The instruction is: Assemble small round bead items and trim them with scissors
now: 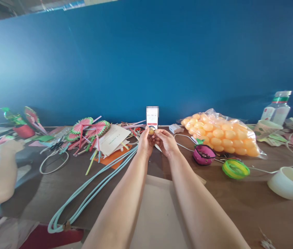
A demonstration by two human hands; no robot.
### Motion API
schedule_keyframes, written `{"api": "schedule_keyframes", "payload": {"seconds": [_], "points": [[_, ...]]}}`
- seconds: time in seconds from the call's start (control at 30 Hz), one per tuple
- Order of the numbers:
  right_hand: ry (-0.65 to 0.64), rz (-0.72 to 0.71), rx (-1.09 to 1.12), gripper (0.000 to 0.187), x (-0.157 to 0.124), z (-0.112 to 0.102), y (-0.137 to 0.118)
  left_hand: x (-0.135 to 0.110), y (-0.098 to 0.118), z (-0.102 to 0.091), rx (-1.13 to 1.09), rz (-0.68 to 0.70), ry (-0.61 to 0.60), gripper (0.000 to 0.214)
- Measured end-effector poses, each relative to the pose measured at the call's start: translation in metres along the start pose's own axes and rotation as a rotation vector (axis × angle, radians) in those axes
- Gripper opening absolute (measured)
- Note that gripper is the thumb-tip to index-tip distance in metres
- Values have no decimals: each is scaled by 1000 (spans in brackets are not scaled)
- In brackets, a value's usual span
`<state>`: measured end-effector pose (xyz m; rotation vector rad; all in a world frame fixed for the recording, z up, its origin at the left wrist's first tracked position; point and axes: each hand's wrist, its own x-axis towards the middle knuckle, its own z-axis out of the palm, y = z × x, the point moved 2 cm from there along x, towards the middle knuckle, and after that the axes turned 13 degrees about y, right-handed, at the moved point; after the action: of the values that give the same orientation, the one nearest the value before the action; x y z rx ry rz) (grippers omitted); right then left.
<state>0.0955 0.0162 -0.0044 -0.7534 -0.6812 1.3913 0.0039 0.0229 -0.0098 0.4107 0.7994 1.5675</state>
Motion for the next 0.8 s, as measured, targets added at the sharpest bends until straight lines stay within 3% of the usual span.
{"api": "schedule_keyframes", "payload": {"seconds": [0.8], "points": [[5,9,2,41,3,-1,1,-1,0,0,11,32,4,45]]}}
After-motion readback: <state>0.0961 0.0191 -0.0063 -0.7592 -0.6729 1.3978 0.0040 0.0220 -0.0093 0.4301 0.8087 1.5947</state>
